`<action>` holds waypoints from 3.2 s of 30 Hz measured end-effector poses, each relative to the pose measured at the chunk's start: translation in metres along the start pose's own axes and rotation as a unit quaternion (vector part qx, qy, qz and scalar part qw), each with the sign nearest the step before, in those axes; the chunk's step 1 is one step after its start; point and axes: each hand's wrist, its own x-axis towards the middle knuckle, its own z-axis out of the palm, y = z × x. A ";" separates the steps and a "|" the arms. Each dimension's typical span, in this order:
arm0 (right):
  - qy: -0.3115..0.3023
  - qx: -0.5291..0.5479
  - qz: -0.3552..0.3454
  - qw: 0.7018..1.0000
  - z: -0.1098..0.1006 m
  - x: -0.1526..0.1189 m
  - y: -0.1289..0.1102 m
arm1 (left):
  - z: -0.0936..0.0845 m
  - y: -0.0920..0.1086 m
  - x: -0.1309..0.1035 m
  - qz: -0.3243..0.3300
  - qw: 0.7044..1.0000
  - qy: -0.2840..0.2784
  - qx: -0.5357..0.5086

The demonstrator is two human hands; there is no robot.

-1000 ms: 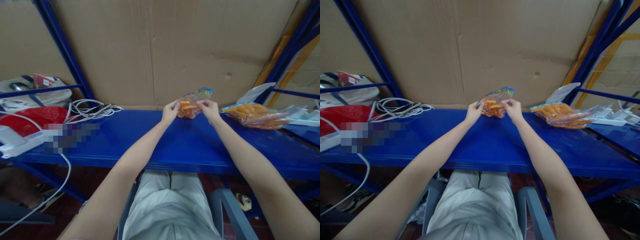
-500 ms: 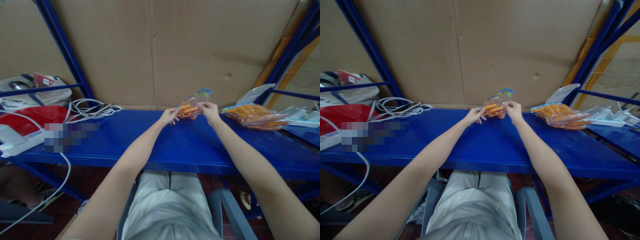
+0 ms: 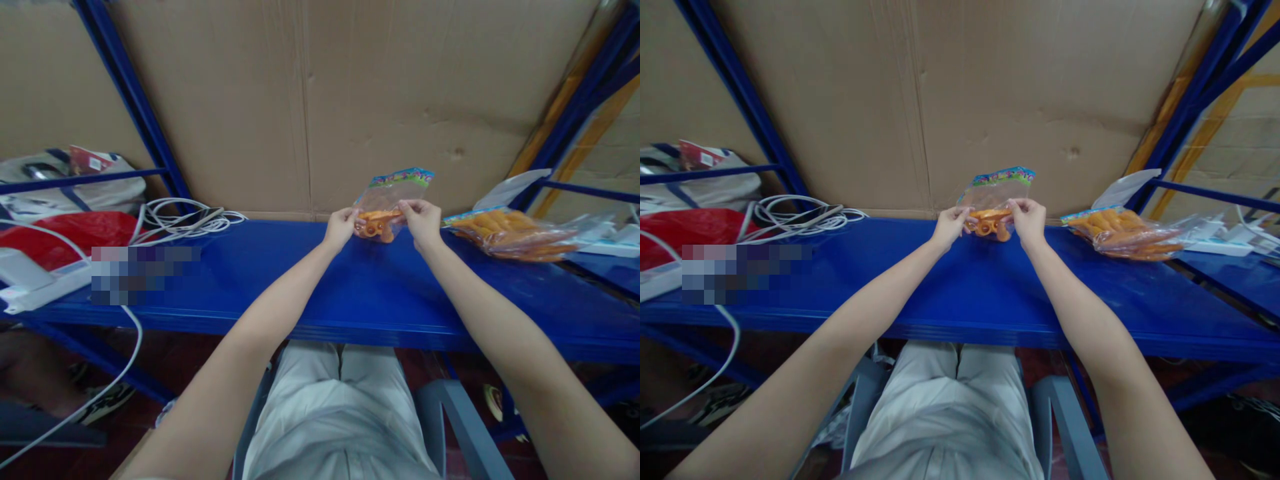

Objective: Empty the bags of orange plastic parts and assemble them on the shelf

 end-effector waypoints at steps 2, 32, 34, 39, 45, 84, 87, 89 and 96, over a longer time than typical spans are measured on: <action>-0.002 0.011 -0.004 1.000 0.000 0.001 0.001 | -0.001 0.001 0.000 0.000 1.000 0.001 0.001; -0.012 -0.022 -0.168 0.986 -0.016 0.004 -0.014 | 0.001 0.014 -0.010 0.021 0.995 -0.004 -0.095; 0.003 -0.036 -0.197 0.980 -0.019 0.004 -0.018 | 0.002 0.017 -0.011 0.041 0.993 0.003 -0.107; 0.051 -0.084 -0.268 0.958 -0.023 0.003 -0.023 | 0.007 0.021 -0.016 0.070 0.988 0.013 -0.136; 0.095 -0.149 -0.380 0.908 -0.025 -0.008 -0.037 | 0.000 0.030 -0.017 0.079 0.978 0.022 -0.190; -0.084 0.057 0.005 0.995 -0.017 0.005 -0.013 | -0.037 0.017 0.010 -0.068 0.959 0.000 -0.277; -0.071 0.067 0.008 0.995 -0.016 0.002 -0.012 | -0.034 0.019 0.006 -0.083 0.964 -0.020 -0.253; -0.060 0.077 0.010 0.995 -0.014 0.003 -0.010 | -0.033 0.020 0.004 -0.091 0.965 -0.018 -0.245; -0.055 0.072 0.014 0.996 -0.014 0.002 -0.013 | -0.031 0.023 0.003 -0.083 0.960 -0.001 -0.265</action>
